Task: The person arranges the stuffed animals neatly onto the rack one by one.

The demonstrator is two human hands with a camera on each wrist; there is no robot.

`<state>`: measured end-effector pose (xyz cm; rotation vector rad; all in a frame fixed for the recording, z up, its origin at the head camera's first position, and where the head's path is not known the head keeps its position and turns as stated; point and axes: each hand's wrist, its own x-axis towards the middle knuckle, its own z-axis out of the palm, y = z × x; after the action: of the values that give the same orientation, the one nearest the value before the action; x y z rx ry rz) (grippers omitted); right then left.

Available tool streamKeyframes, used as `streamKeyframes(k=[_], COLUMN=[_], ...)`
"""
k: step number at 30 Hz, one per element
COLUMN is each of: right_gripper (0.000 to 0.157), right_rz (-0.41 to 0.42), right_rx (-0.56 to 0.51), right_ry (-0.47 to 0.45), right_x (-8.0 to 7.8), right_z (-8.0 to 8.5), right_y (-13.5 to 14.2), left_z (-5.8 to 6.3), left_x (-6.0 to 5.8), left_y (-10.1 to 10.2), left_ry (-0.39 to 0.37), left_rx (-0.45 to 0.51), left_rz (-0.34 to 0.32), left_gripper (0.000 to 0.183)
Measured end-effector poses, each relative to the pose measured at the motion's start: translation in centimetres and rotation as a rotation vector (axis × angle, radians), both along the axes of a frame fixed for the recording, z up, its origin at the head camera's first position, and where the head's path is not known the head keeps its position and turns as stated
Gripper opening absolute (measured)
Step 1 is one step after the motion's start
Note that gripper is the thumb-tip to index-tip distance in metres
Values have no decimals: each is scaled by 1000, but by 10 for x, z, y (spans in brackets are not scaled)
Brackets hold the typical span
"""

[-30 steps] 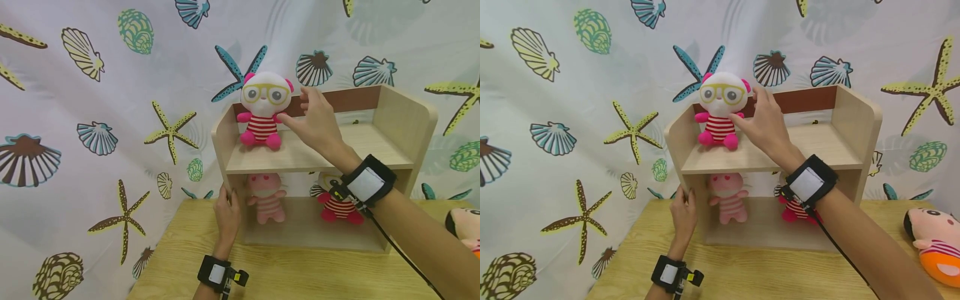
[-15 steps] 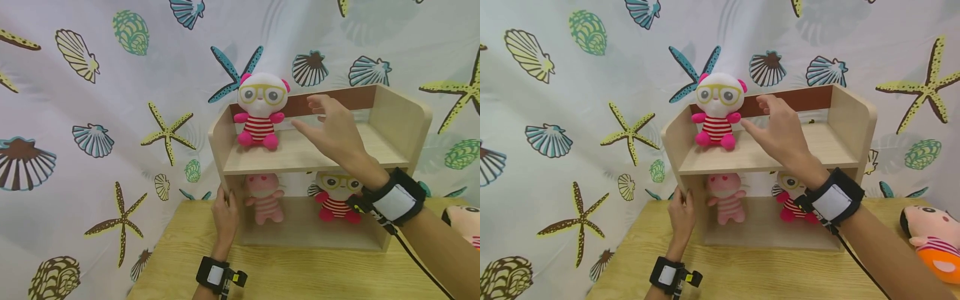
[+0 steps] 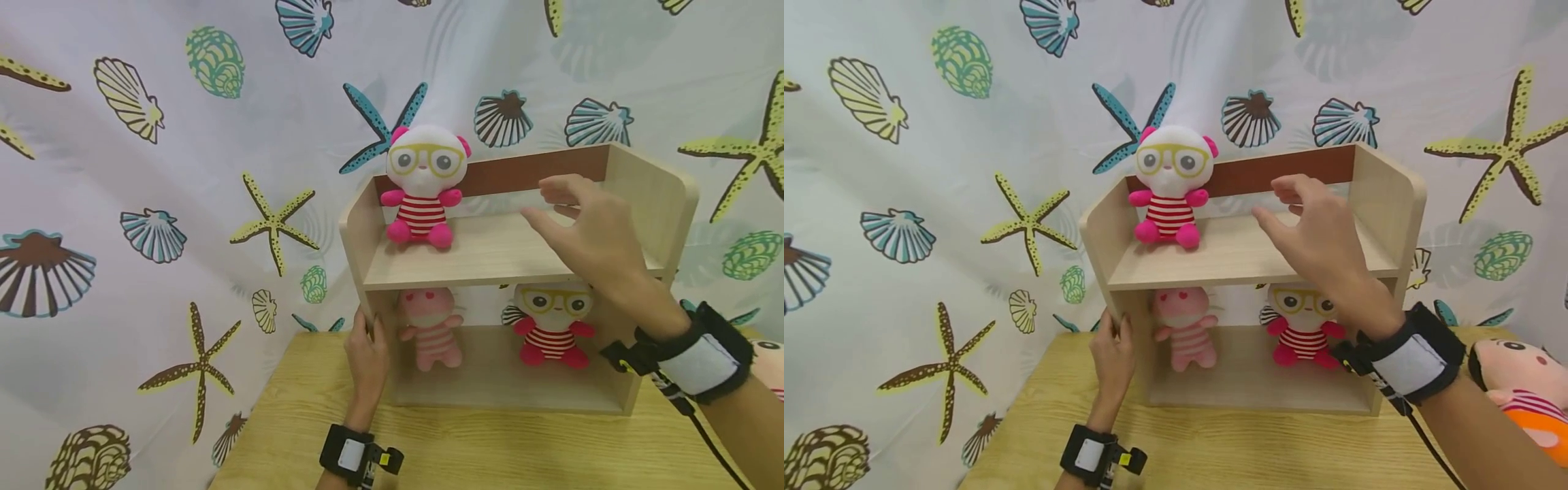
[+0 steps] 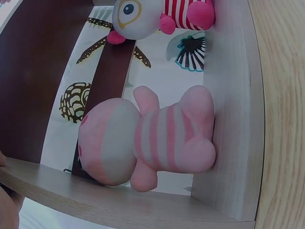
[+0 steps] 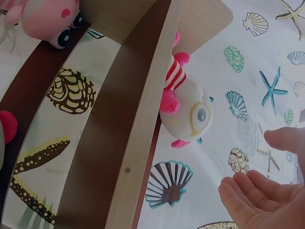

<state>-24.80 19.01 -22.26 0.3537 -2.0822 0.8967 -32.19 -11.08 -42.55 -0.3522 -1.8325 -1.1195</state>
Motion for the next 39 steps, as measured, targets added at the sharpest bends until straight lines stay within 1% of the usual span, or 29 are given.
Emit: streamKeyframes(k=[4, 7, 12, 17, 24, 35, 39], right_gripper=[37, 35, 33, 33, 35, 34, 34], right_rz=[-17, -9, -4, -11, -78, -173, -190], right_rx=[-22, -24, -28, -50, -63, -28, -29], right_ry=[5, 3, -33, -54, -64, -95, -109], right_x=[5, 8, 14, 19, 21, 31, 35], right_z=[-3, -7, -15, -21, -27, -40, -43], right_y=[11, 17, 30, 46, 64, 88, 95], left_z=[-1, 0, 1, 3, 4, 0, -1], left_x=[-1, -1, -1, -1, -1, 0, 0], left_y=[1, 1, 1, 1, 1, 1, 1], left_ry=[4, -1, -8, 7, 0, -15, -18], left_rx=[-1, 4, 11, 12, 20, 30, 30], left_rz=[3, -3, -9, -15, -31, -23, -19], left_gripper=[31, 32, 33, 32, 31, 30, 29])
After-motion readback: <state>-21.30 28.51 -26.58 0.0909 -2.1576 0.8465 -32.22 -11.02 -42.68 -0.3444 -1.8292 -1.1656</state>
